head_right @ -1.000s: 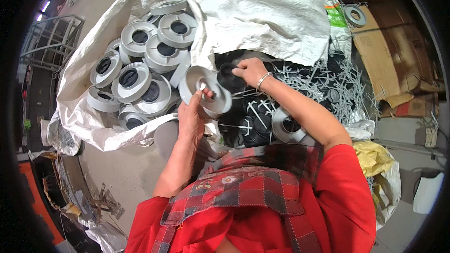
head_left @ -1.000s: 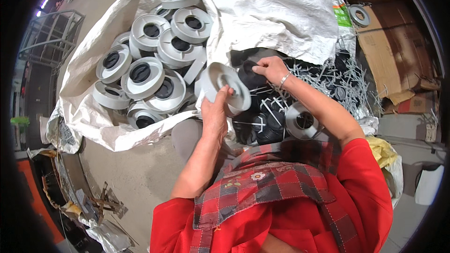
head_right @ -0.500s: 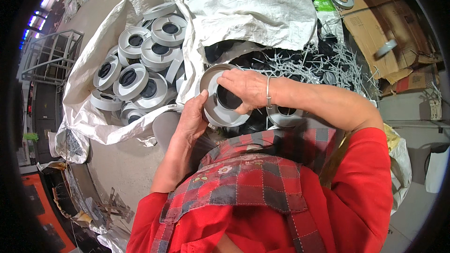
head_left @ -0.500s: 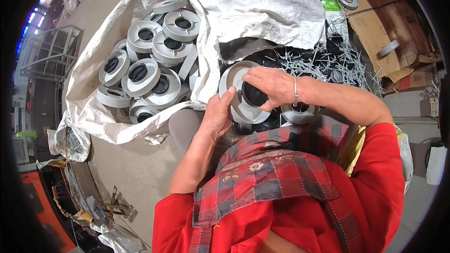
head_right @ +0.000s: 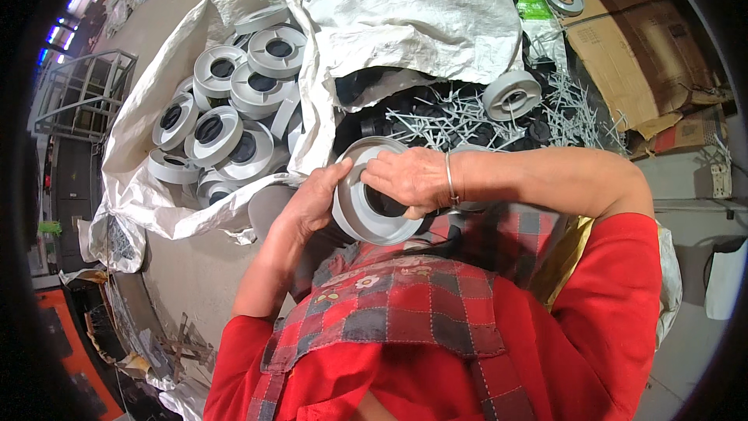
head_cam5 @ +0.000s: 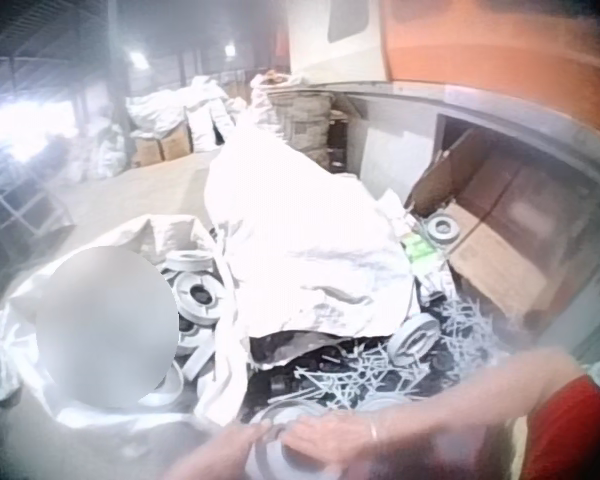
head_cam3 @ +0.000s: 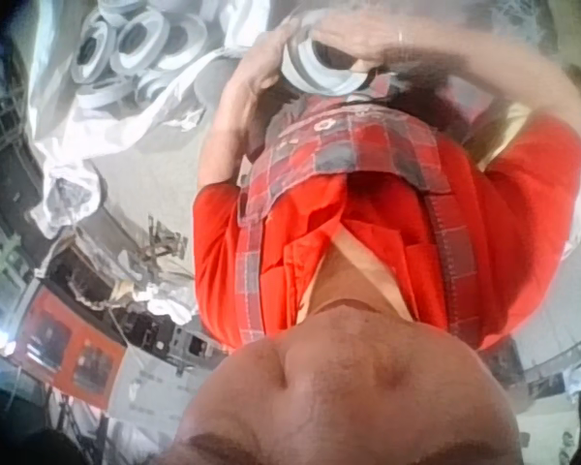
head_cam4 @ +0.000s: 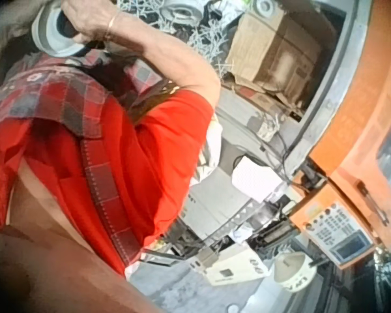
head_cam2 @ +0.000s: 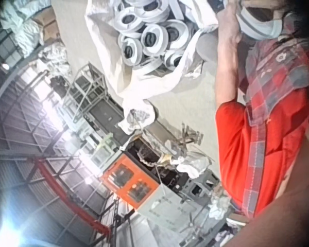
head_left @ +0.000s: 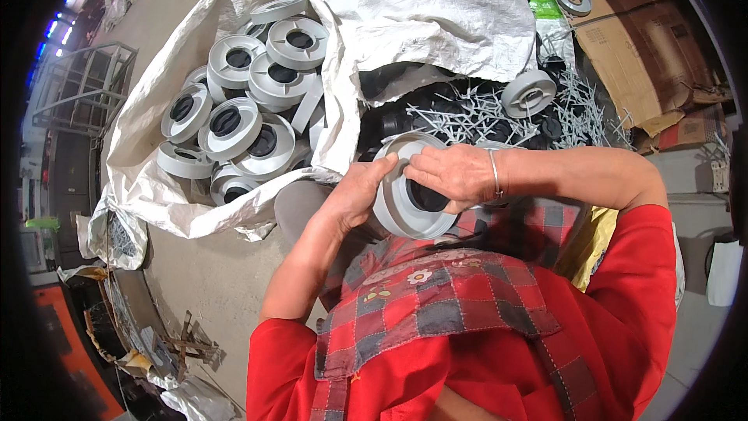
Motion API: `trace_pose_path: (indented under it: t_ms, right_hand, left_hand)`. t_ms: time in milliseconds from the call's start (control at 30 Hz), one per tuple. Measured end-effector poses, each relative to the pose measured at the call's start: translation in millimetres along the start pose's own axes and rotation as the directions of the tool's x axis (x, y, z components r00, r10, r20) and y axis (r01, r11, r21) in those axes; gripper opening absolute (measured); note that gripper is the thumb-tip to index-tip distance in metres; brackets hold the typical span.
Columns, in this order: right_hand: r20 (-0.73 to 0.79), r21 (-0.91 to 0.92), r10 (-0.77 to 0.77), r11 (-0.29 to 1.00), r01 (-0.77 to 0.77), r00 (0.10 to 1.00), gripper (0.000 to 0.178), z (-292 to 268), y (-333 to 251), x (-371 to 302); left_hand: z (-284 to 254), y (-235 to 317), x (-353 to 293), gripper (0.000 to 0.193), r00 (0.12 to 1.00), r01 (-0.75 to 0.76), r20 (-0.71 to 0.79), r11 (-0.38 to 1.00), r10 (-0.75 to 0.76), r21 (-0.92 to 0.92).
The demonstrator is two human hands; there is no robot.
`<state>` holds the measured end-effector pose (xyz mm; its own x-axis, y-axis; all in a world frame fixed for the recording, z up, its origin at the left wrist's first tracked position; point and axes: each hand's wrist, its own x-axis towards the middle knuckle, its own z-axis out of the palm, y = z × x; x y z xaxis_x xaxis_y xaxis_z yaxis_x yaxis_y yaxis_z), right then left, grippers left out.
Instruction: The person repeatedly picks up gray circular plastic parts and black rubber gaskets from a large white sack, inserts the gasket into the center of each part, and places the assembled unit into a second white sack. The person continues this repetitive assembly process throughout the clip.
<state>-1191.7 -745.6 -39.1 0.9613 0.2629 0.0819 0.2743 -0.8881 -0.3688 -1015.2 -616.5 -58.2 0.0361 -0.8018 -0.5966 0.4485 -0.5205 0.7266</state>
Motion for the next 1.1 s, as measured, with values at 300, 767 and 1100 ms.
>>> trace_pose_path:
  t_ms: [300,767,1100]
  right_hand:
    - [-0.193,-0.005,-0.020,1.000,0.020,0.981,0.072,17.2,-10.6,-3.4]
    - [-0.068,0.247,0.312,0.925,-0.287,0.948,0.074,9.9,3.9,-10.2]
    - [-0.151,0.126,0.026,0.992,-0.007,0.988,0.065,6.1,-3.6,-8.7]
  left_hand:
    - [1.2,-9.2,-7.1,0.039,0.995,0.010,-0.099,0.999,-0.005,0.043]
    - [14.9,-14.0,-4.1,0.040,0.997,0.020,0.072,0.924,0.008,-0.382]
    - [-2.6,-24.3,-2.8,0.038,0.982,0.047,0.188,0.935,0.021,-0.352]
